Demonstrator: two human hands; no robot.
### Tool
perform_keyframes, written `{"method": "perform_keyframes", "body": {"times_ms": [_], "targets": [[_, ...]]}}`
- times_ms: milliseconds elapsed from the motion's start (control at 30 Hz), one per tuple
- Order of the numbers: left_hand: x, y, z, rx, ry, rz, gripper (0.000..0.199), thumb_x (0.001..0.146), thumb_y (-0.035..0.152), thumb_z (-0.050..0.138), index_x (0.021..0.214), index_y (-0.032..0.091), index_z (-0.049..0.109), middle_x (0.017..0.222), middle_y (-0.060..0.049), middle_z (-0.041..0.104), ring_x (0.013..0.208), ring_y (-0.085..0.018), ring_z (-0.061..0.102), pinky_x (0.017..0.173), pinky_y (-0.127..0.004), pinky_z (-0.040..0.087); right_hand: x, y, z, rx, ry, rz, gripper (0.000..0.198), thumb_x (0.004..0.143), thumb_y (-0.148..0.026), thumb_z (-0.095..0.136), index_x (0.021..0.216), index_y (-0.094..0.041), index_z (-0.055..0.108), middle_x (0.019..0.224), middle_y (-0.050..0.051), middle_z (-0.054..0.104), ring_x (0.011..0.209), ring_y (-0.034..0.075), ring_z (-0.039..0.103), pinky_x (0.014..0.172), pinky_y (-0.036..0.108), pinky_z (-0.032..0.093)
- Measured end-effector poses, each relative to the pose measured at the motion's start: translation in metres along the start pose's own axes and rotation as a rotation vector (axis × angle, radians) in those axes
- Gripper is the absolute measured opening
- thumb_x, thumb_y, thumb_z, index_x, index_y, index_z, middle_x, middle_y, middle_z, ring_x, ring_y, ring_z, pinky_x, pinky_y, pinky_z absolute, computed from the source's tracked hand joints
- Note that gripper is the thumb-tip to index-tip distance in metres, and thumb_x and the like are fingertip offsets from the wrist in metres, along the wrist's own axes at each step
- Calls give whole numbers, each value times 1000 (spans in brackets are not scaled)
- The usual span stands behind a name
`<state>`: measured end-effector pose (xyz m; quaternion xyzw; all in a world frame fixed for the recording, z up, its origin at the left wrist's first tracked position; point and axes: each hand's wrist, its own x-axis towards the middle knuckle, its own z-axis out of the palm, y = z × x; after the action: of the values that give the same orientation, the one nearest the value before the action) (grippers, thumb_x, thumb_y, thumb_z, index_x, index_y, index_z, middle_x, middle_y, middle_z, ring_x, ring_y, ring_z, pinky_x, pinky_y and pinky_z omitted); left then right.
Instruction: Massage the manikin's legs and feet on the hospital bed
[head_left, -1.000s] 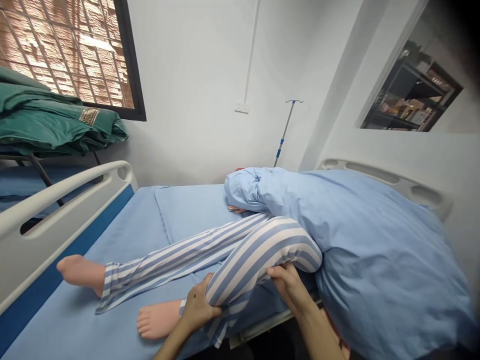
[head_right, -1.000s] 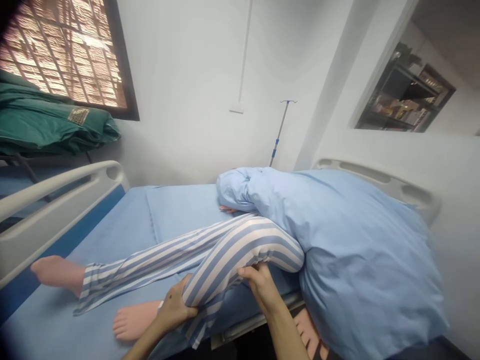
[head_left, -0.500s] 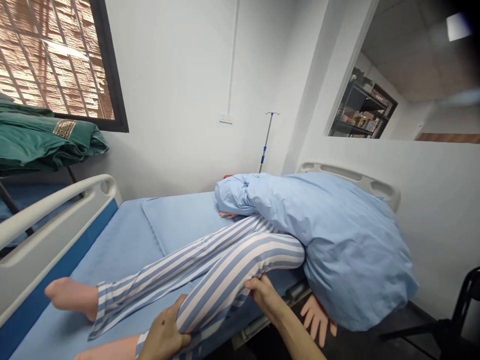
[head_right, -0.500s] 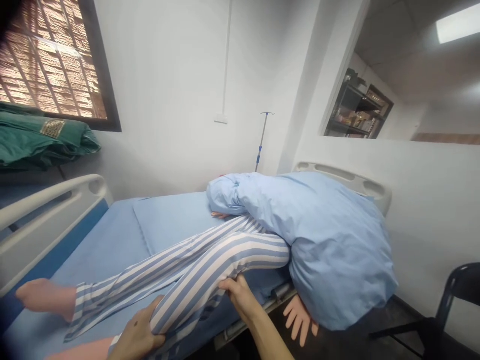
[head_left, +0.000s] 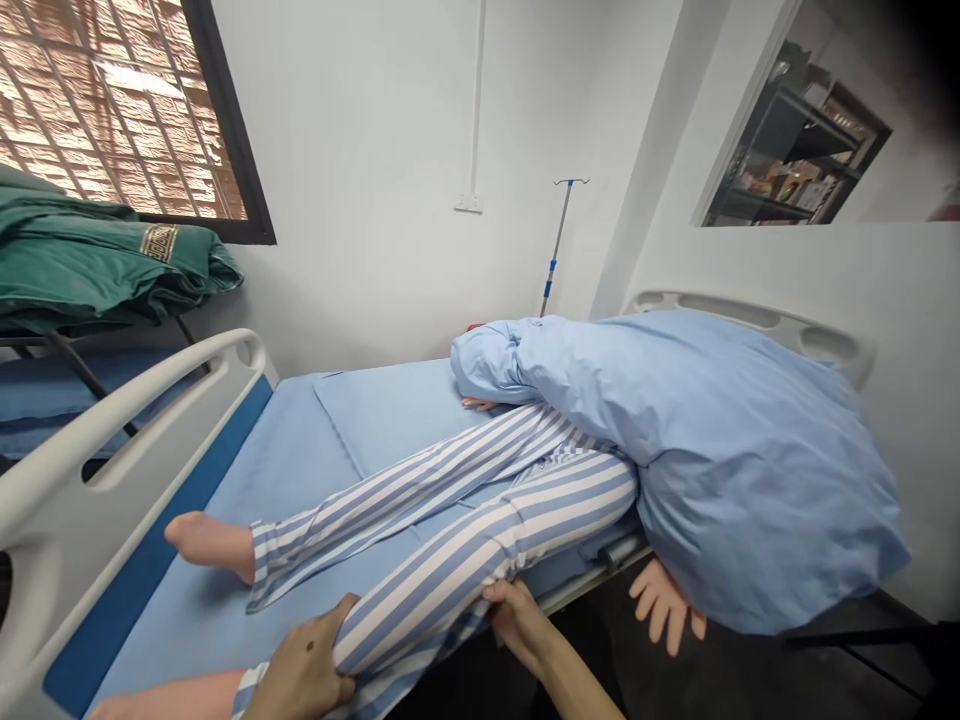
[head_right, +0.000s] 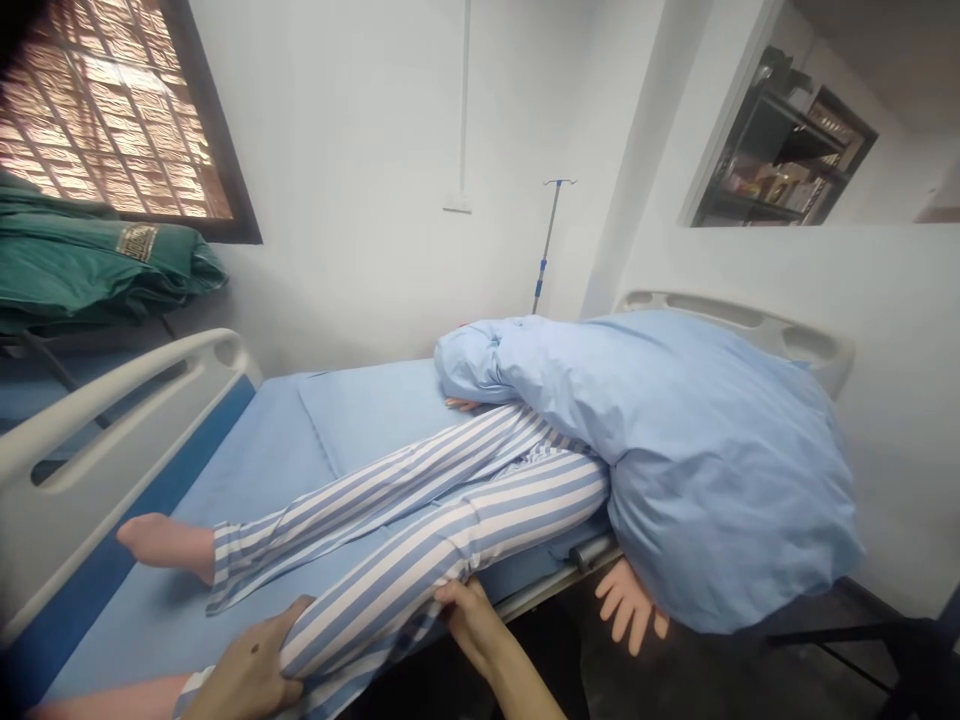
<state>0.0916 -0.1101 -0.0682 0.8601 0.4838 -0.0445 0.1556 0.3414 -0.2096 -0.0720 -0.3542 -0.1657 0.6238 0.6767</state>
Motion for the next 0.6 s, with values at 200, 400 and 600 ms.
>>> {"method": "perform_keyframes", "body": {"times_ms": [200,400,600], "targets": [[-7,-4,8,140,-76,-113,74,49,18,42,122,21,30,109,-6,52,96,-25,49,78,-35,36,9,44,-23,129,-37,31,23,54,-9,51,75,-16,58,78,1,61,79,16,53,73,29,38],[-10,-3,25,261,-106,-94,71,52,15,41,122,21,31,114,-6,50,95,-23,49,79,-36,36,12,69,-42,210,-16,69,25,52,-11,47,74,-18,57,74,0,60,78,17,52,71,30,38],[-12,-2,25,269,-108,-103,70,54,14,40,123,23,29,115,-4,49,95,-22,48,79,-35,35,13,69,-46,210,-1,77,27,52,-11,49,76,-18,57,76,0,59,78,17,51,72,30,37]]}}
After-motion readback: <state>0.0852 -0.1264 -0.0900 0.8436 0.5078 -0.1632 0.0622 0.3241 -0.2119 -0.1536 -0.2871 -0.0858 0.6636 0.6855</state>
